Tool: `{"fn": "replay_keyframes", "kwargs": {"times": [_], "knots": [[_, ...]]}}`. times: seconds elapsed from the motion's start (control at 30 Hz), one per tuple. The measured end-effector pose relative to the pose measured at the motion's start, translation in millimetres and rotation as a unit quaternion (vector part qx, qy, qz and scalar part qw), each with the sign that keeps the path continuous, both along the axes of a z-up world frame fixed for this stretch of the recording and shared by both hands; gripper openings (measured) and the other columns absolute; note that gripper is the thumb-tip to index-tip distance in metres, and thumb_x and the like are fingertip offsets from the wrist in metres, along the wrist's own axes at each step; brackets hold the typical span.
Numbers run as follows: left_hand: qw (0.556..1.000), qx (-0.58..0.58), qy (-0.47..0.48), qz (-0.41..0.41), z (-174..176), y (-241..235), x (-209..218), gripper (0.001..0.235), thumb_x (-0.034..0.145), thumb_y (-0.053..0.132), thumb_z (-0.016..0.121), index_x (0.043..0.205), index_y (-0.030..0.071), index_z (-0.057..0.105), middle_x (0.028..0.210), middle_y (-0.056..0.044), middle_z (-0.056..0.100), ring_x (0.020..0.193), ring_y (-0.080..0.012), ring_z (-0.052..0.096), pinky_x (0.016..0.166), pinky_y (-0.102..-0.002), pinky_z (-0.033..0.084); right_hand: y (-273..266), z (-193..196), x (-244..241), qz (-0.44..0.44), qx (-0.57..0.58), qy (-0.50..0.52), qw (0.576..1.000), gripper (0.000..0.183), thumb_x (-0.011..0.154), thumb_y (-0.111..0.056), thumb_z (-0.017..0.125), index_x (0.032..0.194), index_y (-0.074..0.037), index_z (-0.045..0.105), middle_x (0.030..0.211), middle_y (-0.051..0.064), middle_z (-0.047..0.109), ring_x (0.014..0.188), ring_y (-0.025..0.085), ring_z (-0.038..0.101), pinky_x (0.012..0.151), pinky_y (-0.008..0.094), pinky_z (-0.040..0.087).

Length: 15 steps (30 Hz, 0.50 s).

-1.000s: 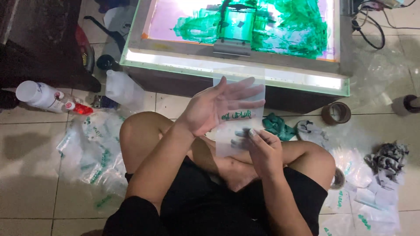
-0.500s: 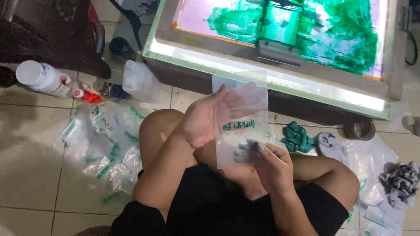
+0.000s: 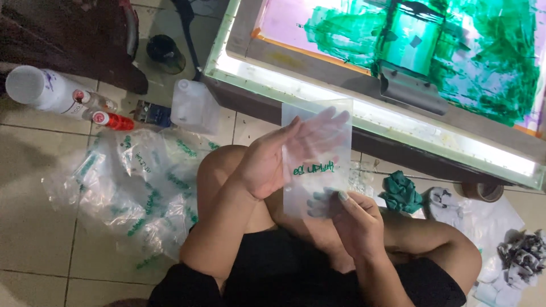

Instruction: The person sits on the floor and cleans a lightbox. They use a marker to write on a plastic sheet placed on the lightbox, then remove the sheet. They open the lightbox lid and wipe the interior fluorescent tubes with a cloth.

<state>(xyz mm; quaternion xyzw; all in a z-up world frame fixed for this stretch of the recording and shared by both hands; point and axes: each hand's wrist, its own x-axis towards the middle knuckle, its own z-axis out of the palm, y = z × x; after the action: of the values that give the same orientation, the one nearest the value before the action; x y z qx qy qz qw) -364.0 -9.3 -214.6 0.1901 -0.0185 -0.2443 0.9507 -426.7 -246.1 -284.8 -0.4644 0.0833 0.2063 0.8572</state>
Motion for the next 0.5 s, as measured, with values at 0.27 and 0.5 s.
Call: {"fn": "replay_keyframes", "kwargs": {"times": [0.27, 0.5], "knots": [[1.000, -0.013, -0.009, -0.009, -6.4, 0.7, 3.3, 0.062, 0.110, 0.041, 0.040, 0.160, 0.005, 0.035, 0.165, -0.014, 0.037, 0.155, -0.0388, 0.035, 0.129, -0.061, 0.028, 0.3, -2.6, 1.9, 0.012, 0.005, -0.030, 0.999, 0.020, 0.098, -0.004, 0.063, 0.108, 0.009, 0.074, 0.097, 0.029, 0.077, 0.090, 0.046, 0.077, 0.081, 0.057, 0.066], [0.993, 0.023, -0.107, -0.038, -10.1, -0.4, -3.0, 0.053, 0.119, 0.047, 0.032, 0.159, 0.015, 0.046, 0.165, -0.010, 0.043, 0.157, -0.0433, 0.035, 0.128, -0.065, 0.026, -7.8, -8.0, -6.0, -0.010, -0.005, -0.025, 1.000, 0.021, 0.089, 0.002, 0.071, 0.108, 0.007, 0.075, 0.100, 0.032, 0.076, 0.086, 0.046, 0.077, 0.079, 0.055, 0.066]]}}
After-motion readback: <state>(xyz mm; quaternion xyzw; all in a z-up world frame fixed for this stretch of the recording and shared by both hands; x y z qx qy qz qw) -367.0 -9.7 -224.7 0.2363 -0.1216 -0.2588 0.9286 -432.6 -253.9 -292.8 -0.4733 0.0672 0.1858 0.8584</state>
